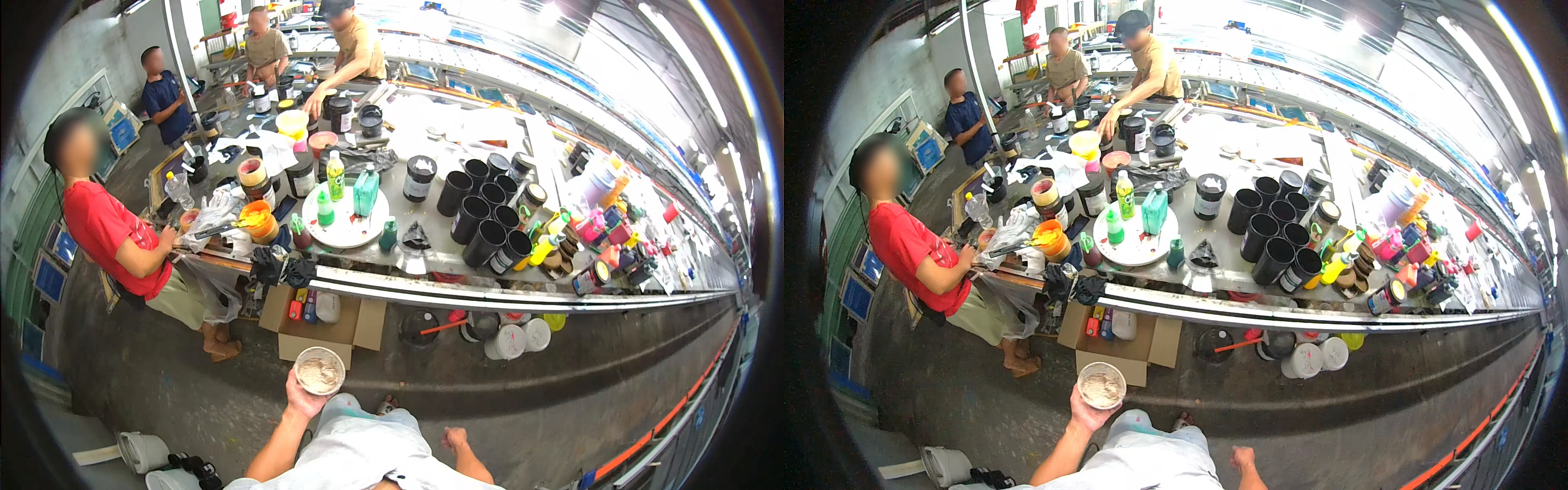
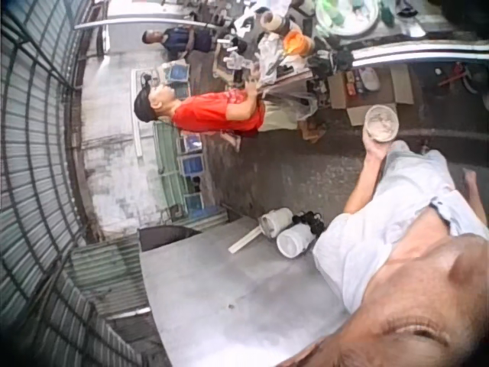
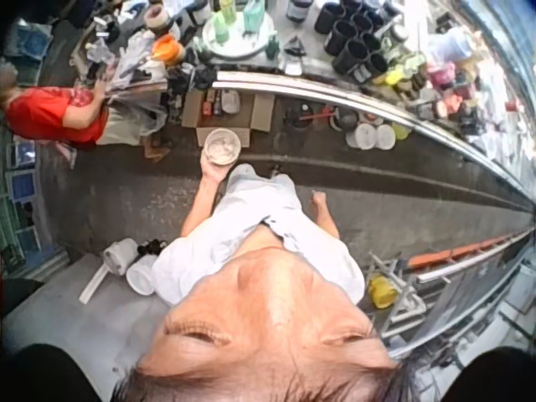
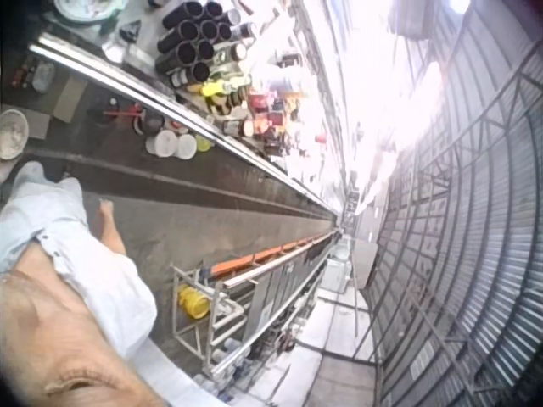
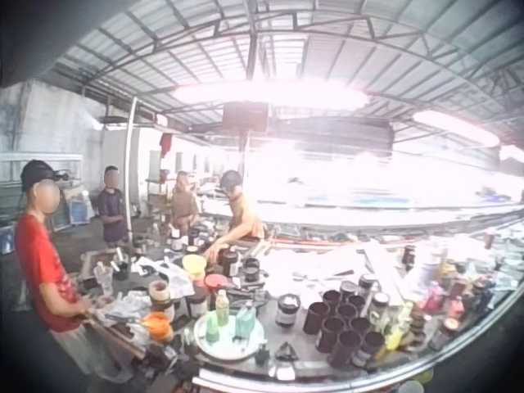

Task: The person mixes a beige paste in a small container using a plastic stick, scrapes residue into a waste bag, then adds a dark liquid from a can and stirs. The person also wipes their hand with a cloth and continues mixing.

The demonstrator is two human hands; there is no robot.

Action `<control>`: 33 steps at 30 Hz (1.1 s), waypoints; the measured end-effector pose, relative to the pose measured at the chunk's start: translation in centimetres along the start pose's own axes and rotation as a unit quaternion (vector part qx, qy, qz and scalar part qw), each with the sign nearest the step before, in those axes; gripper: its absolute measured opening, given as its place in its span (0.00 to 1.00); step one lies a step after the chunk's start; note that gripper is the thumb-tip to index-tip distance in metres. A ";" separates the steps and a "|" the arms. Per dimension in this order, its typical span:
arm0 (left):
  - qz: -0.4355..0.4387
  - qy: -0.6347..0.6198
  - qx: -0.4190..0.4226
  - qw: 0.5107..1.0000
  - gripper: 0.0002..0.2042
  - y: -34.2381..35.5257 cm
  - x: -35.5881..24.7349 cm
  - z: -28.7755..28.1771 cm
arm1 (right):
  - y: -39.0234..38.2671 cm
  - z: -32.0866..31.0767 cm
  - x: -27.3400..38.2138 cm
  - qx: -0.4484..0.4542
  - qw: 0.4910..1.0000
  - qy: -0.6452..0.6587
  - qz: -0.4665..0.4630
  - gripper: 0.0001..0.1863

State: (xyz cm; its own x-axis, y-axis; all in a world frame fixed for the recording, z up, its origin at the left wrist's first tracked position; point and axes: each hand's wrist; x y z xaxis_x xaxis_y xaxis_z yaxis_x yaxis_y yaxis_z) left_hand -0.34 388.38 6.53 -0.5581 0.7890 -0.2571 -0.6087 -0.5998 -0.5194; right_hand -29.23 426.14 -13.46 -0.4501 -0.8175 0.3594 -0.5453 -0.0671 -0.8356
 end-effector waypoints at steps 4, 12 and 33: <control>0.044 -0.025 -0.008 0.999 0.30 0.5 -0.3 0.0 | 1.7 -1.1 10.0 0.018 0.998 0.028 -0.049 0.13; 0.097 -0.043 -0.035 0.994 0.30 3.7 -4.0 1.0 | 3.1 2.9 22.3 0.053 0.990 0.028 -0.126 0.13; 0.310 -0.147 -0.085 0.936 0.36 7.1 -4.0 6.1 | -8.3 13.3 50.5 0.440 0.587 -0.380 -0.563 0.22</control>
Point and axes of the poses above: each hand's wrist, its own y-axis towards the middle knuckle, its own z-axis out of the palm, x = y × z, and after that the axes turned 2 degrees about z, right-handed
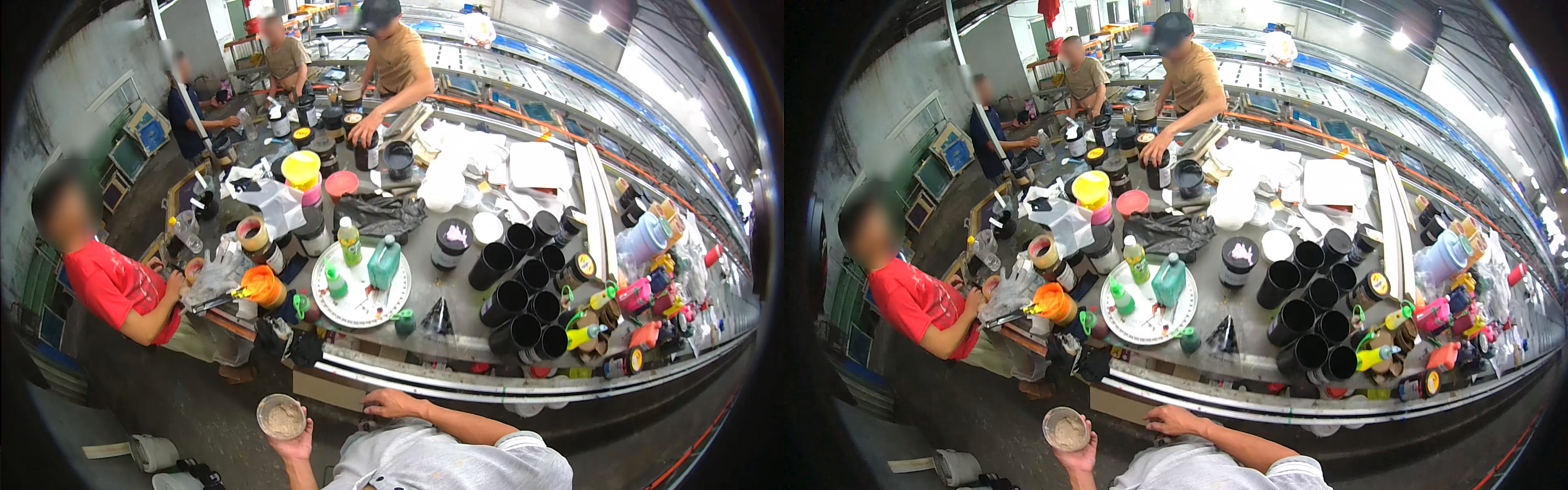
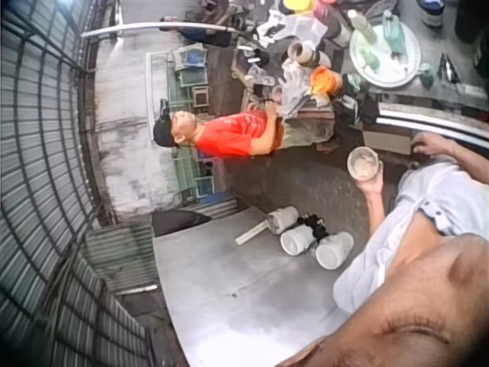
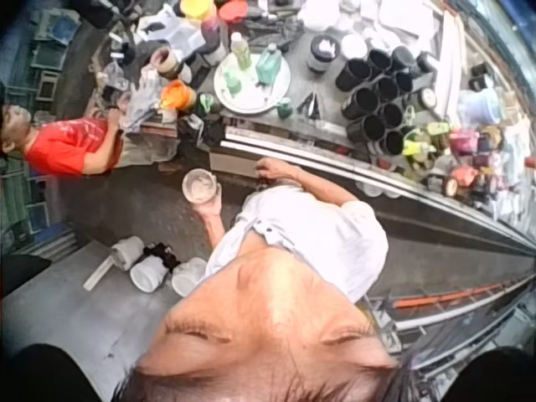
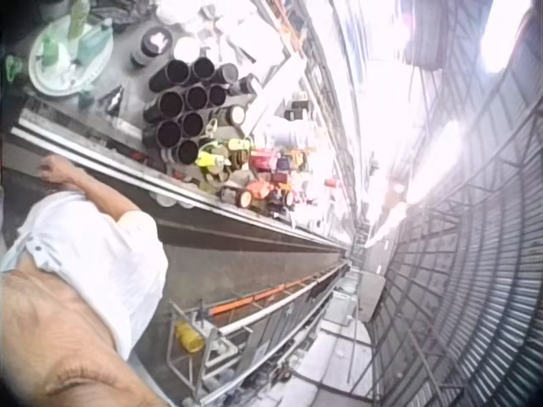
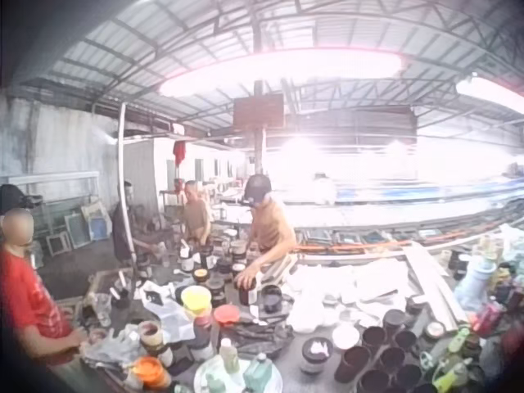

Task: The person mixes a beige paste in a small container using a plastic stick, scrapes residue into a waste bag, then adds a dark liquid from a can and stirs. The person also wipes their hand with a cloth and continues mixing.

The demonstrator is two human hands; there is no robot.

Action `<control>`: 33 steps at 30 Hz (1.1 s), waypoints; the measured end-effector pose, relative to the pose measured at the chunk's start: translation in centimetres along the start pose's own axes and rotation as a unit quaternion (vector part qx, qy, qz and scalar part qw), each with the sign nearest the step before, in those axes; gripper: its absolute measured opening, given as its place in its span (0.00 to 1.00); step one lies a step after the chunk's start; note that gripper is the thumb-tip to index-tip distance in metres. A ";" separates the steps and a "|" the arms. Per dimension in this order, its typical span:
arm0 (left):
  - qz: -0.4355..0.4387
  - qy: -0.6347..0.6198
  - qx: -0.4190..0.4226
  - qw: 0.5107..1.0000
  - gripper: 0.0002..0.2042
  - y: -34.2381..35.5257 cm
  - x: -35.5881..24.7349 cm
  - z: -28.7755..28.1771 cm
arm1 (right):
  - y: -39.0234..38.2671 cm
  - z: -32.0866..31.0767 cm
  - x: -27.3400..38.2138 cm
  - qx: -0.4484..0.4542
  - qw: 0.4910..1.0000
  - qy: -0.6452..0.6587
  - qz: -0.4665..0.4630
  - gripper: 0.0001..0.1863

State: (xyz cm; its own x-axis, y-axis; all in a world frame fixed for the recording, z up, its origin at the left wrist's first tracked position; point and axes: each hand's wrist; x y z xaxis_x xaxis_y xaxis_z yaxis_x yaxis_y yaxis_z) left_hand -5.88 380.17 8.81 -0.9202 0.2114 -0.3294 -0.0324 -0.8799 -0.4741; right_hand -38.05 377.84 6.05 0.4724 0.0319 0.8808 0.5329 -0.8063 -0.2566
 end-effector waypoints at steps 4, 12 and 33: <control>-0.007 0.005 -0.037 0.999 0.38 1.4 3.7 1.4 | 1.6 -1.3 -2.5 -0.027 0.995 -0.020 -0.091 0.17; 0.030 -0.007 -0.074 0.997 0.38 1.2 7.9 5.6 | 3.6 -1.2 -6.0 -0.028 0.972 -0.031 -0.229 0.12; 0.022 0.081 -0.155 0.984 0.37 2.4 14.0 11.1 | 3.3 -2.1 -5.3 -0.023 0.983 -0.020 -0.183 0.09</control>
State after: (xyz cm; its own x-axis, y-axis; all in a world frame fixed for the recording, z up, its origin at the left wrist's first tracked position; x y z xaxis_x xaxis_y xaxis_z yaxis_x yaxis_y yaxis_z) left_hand -23.17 376.25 12.11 -0.8425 0.2635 -0.4698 0.1505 -0.7223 -0.6750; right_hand -40.32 373.77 1.40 0.2828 0.3470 0.8942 0.6406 -0.7622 0.0932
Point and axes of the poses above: each hand's wrist, its own y-axis towards the middle knuckle, its own z-axis out of the palm, x = y × z, and after that the axes turned 2 degrees about z, right-handed
